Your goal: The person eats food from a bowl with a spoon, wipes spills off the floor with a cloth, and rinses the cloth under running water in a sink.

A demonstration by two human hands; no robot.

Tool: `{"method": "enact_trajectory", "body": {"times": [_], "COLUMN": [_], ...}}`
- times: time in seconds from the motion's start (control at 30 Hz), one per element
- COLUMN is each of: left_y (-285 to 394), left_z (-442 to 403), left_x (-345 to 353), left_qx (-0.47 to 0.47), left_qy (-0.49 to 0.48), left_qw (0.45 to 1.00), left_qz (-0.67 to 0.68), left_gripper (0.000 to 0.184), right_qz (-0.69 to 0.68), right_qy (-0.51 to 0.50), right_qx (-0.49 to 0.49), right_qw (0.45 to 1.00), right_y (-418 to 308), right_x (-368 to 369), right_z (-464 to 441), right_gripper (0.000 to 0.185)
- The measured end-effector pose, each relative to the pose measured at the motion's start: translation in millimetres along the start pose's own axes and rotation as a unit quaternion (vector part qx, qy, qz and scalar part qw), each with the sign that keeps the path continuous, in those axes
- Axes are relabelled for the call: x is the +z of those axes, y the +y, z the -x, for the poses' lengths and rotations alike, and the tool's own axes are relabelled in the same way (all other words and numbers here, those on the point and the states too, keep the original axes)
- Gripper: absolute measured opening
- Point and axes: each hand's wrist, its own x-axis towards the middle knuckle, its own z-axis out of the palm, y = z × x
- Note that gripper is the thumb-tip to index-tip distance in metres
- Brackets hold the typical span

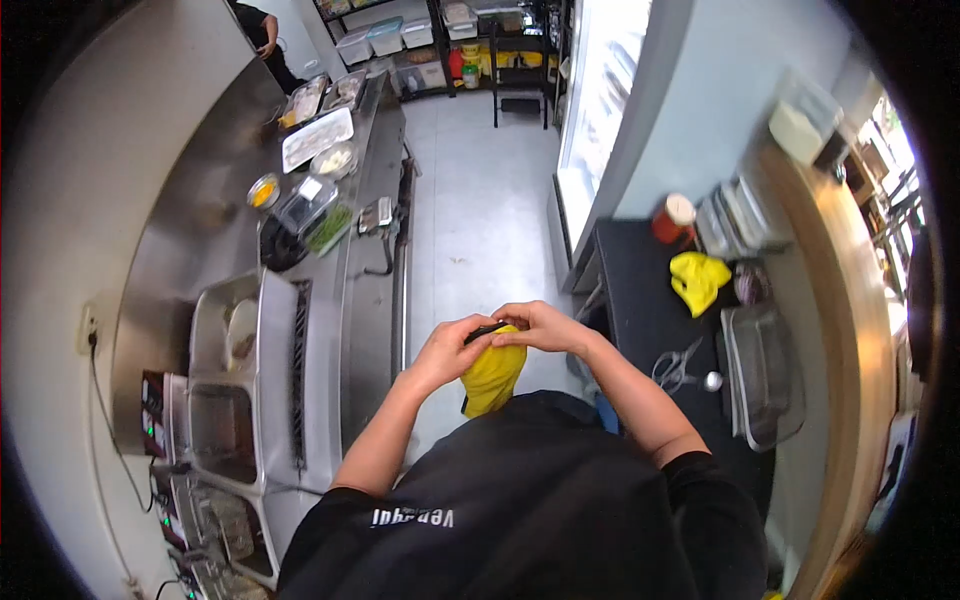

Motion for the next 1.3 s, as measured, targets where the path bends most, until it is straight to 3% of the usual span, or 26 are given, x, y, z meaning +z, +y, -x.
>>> {"method": "enact_trajectory", "body": {"times": [0.03,0.07,0.1,0.13,0.2,0.27,0.33,0.47,0.53,0.6,0.67,0.73,0.8,0.9,1.0,1.07,1.1,1.13,1.2,1.27,1.3], "left_y": [-6,-20,-38,-56,-83,-94,-105,-142,-169,-193,-219,-281,-309,-335,-364,-393,-460,-472,-476,-529,-535], "left_z": [-29,-60,-88,-115,-174,-229,-288,-401,-457,-506,-549,-584,-613,-668,-747,-807,-842,-862,-903,-931,-946], "left_x": [-16,-27,-34,-38,-50,-64,-77,-105,-126,-158,-186,-209,-230,-268,-321,-350,-358,-357,-337,-309,-307], "left_qx": [-0.064,-0.049,-0.037,-0.027,0.022,0.020,0.028,-0.004,0.021,-0.035,-0.156,-0.169,-0.131,-0.115,-0.116,-0.120,-0.068,-0.066,-0.147,-0.182,-0.189], "left_qy": [-0.028,-0.018,-0.015,-0.009,0.012,0.003,0.003,0.016,0.026,0.013,0.002,0.003,0.034,-0.001,-0.071,-0.022,0.029,0.023,0.071,0.064,0.049], "left_qw": [0.997,0.998,0.999,1.000,1.000,1.000,0.999,1.000,0.996,0.987,0.977,0.980,0.988,0.971,0.961,0.882,0.838,0.838,0.683,0.603,0.600], "left_qz": [0.030,0.033,0.022,0.011,0.006,-0.003,0.020,0.013,-0.086,-0.156,-0.146,-0.100,0.076,0.208,0.240,0.455,0.540,0.541,0.712,0.774,0.776], "left_gripper": [0.022,0.022,0.022,0.021,0.020,0.020,0.026,0.043,0.044,0.038,0.031,0.025,0.022,0.018,0.019,0.023,0.039,0.039,0.062,0.084,0.084], "right_qz": [0.010,0.024,-0.064,0.059,0.155,0.133,0.132,-0.002,0.046,0.086,0.124,0.095,0.057,-0.054,-0.101,-0.121,-0.134,-0.147,-0.181,-0.211,-0.198], "right_qy": [0.015,0.034,0.053,0.095,0.158,0.187,0.265,0.283,0.289,0.293,0.361,0.372,0.344,0.307,0.329,0.360,0.381,0.402,0.435,0.475,0.478], "right_qx": [0.002,0.000,-0.009,-0.031,-0.070,-0.099,-0.201,-0.141,-0.120,-0.103,-0.179,-0.190,-0.150,-0.165,-0.103,-0.119,-0.105,-0.093,-0.103,-0.110,-0.064], "right_qw": [1.000,0.999,0.996,0.993,0.973,0.968,0.934,0.949,0.949,0.947,0.907,0.904,0.925,0.936,0.933,0.917,0.909,0.899,0.876,0.847,0.853], "right_y": [3,6,9,7,19,22,27,29,1,-11,-4,6,16,26,24,49,51,50,71,84,90], "right_x": [-25,-52,-73,-99,-141,-185,-228,-331,-384,-441,-492,-540,-582,-633,-682,-720,-734,-750,-781,-821,-837], "right_z": [-19,-39,-58,-76,-112,-147,-179,-250,-285,-334,-383,-427,-467,-532,-596,-641,-656,-671,-708,-742,-752], "right_gripper": [0.038,0.036,0.032,0.029,0.027,0.024,0.015,0.019,0.020,0.022,0.021,0.019,0.016,0.019,0.018,0.018,0.018,0.018,0.017,0.016,0.019]}}
